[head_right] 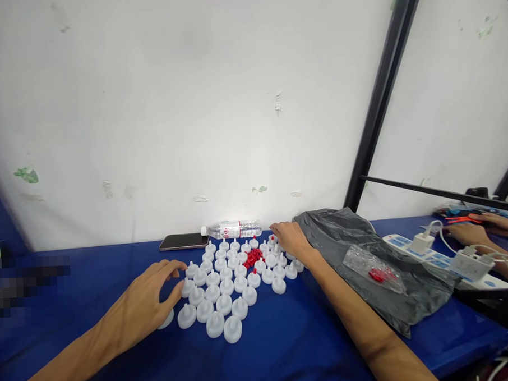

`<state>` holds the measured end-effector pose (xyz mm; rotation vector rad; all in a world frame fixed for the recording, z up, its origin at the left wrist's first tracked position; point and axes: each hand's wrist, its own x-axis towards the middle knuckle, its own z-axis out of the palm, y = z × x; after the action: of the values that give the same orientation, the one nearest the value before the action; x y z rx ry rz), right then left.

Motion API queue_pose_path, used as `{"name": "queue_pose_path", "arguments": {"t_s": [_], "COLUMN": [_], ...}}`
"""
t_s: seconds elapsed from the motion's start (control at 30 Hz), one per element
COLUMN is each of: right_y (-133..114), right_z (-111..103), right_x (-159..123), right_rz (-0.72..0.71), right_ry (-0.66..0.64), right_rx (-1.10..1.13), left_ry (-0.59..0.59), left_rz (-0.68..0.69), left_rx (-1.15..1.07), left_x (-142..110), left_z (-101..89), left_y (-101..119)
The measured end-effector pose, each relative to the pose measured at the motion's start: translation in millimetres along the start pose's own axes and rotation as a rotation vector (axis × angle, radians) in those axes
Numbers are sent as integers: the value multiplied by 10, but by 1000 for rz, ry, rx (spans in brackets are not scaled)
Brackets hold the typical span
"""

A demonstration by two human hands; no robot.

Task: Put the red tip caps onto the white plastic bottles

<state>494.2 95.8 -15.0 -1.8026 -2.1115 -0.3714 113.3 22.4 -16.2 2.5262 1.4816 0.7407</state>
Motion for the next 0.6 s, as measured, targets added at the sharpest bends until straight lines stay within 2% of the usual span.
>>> {"name": "queue_pose_path", "arguments": {"t_s": [0.1,0.2,0.33,0.5,0.6], "right_y": [-114,-289,-502,-598,-585], "right_z": [-95,-244,-383,-345,-293], "right_x": [-4,-32,-80,-107,-100], "right_rz": [-7,-74,-233,-370,-383], "right_ry": [41,45,-47,-172,-181], "right_rx": [1,44,189,304,289], "left_ry": [-18,-35,-53,-22,-77], "left_rz": [-18,-25,-36,-122,-188], "left_rx": [15,48,80,179,216], "left_x": [-13,-17,-17,-16,-21], "left_z": [1,15,27,-56,-160], "left_y": [13,15,17,48,21]}}
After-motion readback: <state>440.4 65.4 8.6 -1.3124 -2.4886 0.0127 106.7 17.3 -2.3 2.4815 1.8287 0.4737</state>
